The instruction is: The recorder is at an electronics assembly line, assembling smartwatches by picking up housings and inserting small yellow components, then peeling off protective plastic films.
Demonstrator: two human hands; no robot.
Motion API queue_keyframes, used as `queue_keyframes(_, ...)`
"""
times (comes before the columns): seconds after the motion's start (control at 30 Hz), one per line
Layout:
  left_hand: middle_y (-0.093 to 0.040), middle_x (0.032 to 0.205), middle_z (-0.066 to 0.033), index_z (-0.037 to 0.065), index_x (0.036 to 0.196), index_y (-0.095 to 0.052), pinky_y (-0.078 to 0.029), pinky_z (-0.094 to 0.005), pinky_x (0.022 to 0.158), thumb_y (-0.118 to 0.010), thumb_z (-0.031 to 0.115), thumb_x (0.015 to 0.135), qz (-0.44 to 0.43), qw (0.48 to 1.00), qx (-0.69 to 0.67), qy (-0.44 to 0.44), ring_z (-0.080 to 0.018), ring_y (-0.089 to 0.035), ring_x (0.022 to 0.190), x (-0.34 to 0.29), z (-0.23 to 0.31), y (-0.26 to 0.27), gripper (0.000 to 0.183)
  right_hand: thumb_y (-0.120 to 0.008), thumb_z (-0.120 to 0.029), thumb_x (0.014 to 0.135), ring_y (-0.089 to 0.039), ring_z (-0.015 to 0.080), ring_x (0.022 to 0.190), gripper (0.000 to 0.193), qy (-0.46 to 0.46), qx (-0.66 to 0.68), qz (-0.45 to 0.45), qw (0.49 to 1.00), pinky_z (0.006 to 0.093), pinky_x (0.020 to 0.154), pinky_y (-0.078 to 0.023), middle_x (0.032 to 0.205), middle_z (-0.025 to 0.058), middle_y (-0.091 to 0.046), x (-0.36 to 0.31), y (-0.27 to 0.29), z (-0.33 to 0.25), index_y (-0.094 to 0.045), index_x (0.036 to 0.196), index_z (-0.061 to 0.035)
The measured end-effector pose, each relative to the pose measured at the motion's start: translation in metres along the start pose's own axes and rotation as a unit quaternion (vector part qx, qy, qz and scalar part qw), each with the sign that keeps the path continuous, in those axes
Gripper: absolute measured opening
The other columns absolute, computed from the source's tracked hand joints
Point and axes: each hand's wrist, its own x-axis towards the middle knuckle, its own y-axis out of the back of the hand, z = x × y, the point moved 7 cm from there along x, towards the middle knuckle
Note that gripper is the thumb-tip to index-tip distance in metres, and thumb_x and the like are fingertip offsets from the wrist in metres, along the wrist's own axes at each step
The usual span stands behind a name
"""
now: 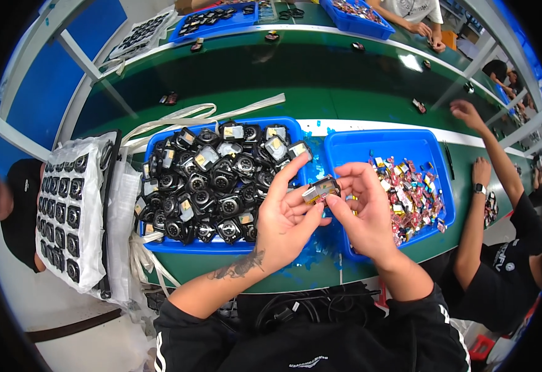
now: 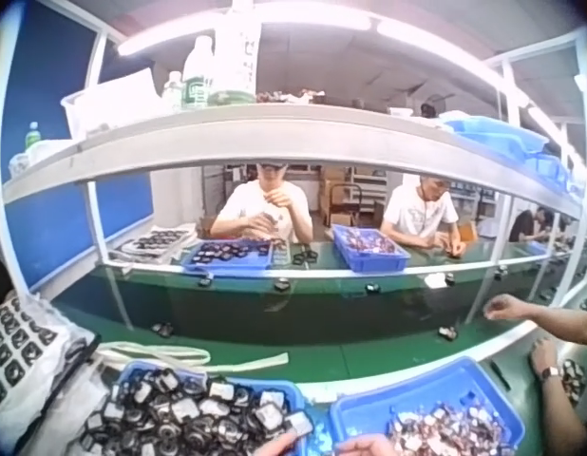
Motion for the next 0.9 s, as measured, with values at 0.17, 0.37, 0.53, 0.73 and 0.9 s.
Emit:
queue_keyframes(0.17,-0.038,0.144,-0.0203,0.0,0.146,-0.029,-0.055,-0.0346,0.087,-0.067,-0.005,0.08,0.048,0.906,0.349,-0.236,-0.0288,-0.053,0.121,-0.001,0.02,0.003,0.076,-0.073,-0.005,0.079,-0.061,0.0108,0.078,0.047,0.0,-0.028,-0.056,0.998,0.025,0.065,-0.047,0.091,0.0067,-0.065,0.109,0.031,-0.002,-0.05,0.12,-0.0019)
queue_keyframes(0.37,-0.064,0.094,-0.003,0.009,0.098,-0.072,-0.049,-0.0349,0.067,-0.076,0.004,0.067,-0.06,0.65,0.57,-0.499,-0.0212,-0.056,0.082,-0.04,0.034,-0.037,0.031,-0.09,-0.018,0.056,-0.064,0.0314,0.099,0.055,-0.066,-0.377,0.04,0.923,0.0388,0.085,-0.051,0.104,0.018,-0.066,0.23,0.083,0.09,-0.063,0.102,-0.0035)
queue_keyframes(0.53,-0.064,0.093,0.0002,0.013,0.1,-0.074,-0.047,-0.0307,0.064,-0.073,0.006,0.07,-0.087,0.609,0.602,-0.509,-0.0176,-0.053,0.082,-0.046,0.035,-0.045,0.031,-0.081,-0.018,0.069,-0.064,0.0321,0.093,0.039,0.078,-0.461,0.073,0.881,0.0397,0.082,-0.051,0.094,0.0157,-0.066,0.222,0.062,0.055,-0.065,0.103,-0.0041)
queue_keyframes(0.73,-0.063,0.1,-0.0025,0.014,0.105,-0.072,-0.047,-0.0321,0.069,-0.074,0.005,0.07,-0.077,0.619,0.575,-0.53,-0.0188,-0.053,0.084,-0.047,0.033,-0.041,0.036,-0.073,-0.02,0.077,-0.061,0.0334,0.096,0.02,0.317,-0.399,-0.19,0.839,0.0434,0.082,-0.051,0.093,0.0124,-0.062,0.149,-0.1,-0.006,-0.068,0.093,-0.0091)
queue_keyframes(0.9,-0.06,0.105,-0.0064,0.011,0.106,-0.064,-0.045,-0.0389,0.08,-0.07,0.004,0.071,0.052,0.632,0.593,-0.496,-0.0259,-0.054,0.092,-0.042,0.043,-0.024,0.037,-0.064,-0.014,0.077,-0.06,0.0317,0.092,0.011,0.379,-0.449,-0.148,0.795,0.0428,0.077,-0.053,0.092,0.012,-0.059,0.144,-0.133,0.0,-0.063,0.085,-0.007)
